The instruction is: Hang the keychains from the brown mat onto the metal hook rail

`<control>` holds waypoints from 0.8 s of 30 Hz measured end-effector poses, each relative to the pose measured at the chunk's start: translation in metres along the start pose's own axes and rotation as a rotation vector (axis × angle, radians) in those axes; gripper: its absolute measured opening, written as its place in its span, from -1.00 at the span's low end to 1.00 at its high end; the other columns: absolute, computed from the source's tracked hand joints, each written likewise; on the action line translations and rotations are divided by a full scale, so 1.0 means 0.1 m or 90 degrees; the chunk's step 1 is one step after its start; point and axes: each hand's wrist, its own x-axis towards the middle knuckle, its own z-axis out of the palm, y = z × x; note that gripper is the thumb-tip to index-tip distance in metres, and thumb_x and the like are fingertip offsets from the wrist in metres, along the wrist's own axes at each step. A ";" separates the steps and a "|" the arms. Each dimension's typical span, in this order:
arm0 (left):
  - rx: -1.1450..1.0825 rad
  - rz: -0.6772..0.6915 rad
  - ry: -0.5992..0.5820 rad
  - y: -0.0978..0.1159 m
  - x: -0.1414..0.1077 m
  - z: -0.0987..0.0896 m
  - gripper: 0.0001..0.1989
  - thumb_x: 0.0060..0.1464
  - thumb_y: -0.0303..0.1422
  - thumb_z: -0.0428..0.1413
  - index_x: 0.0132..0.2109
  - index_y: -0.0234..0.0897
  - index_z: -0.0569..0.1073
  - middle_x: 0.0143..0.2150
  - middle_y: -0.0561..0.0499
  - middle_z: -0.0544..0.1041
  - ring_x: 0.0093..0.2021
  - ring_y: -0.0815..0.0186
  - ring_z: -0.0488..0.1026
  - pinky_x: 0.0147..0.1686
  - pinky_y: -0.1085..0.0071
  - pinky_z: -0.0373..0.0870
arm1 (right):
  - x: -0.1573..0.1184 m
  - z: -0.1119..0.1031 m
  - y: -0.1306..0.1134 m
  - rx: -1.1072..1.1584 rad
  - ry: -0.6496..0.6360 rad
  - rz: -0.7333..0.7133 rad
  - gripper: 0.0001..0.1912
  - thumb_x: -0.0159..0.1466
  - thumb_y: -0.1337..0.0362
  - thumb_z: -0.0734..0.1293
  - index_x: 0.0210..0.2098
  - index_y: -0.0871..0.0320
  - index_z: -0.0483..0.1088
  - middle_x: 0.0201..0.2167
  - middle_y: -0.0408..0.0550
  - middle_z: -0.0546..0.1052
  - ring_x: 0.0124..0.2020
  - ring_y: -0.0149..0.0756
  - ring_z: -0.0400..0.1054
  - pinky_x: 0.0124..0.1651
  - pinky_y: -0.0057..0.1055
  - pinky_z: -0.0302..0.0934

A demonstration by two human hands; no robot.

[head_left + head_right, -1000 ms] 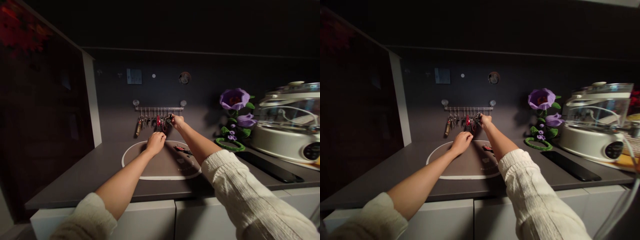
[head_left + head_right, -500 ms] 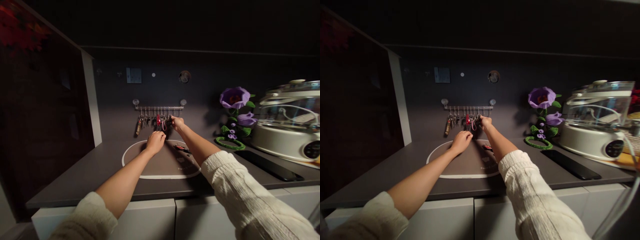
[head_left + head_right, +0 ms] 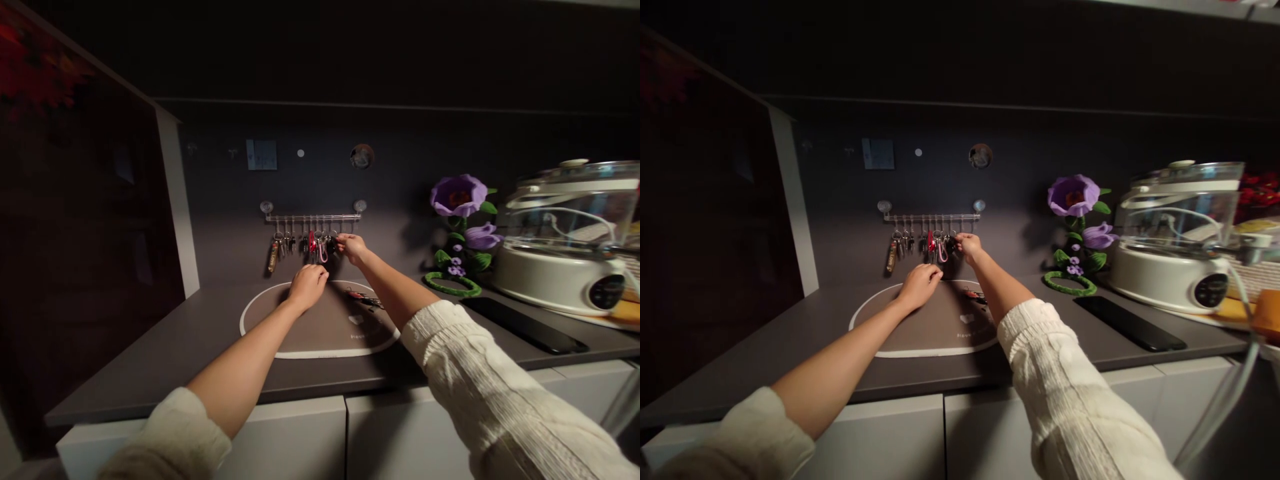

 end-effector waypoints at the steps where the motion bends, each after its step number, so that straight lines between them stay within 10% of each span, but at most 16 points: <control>1: -0.002 0.002 -0.001 0.00 0.00 0.00 -0.80 0.09 -0.38 -0.08 -0.35 -0.28 0.43 -0.35 -0.03 0.49 -0.27 0.30 0.35 -0.25 0.40 0.23 | -0.01 -0.02 -0.01 -0.013 -0.002 -0.009 -0.89 0.04 0.52 0.27 -0.56 0.25 0.27 -0.72 -0.24 0.31 -0.71 -0.61 0.10 -0.64 -0.68 -0.02; 24: -0.052 0.048 -0.094 0.10 -0.07 0.07 -0.77 0.06 -0.34 -0.08 -0.31 -0.27 0.46 -0.28 -0.04 0.51 -0.24 0.29 0.38 -0.20 0.40 0.25 | -0.98 -0.83 0.10 -0.299 -0.119 -0.019 -0.91 -0.05 0.37 0.38 -0.57 0.27 0.38 -0.68 -0.20 0.38 -0.62 -0.57 0.15 -0.51 -0.60 0.03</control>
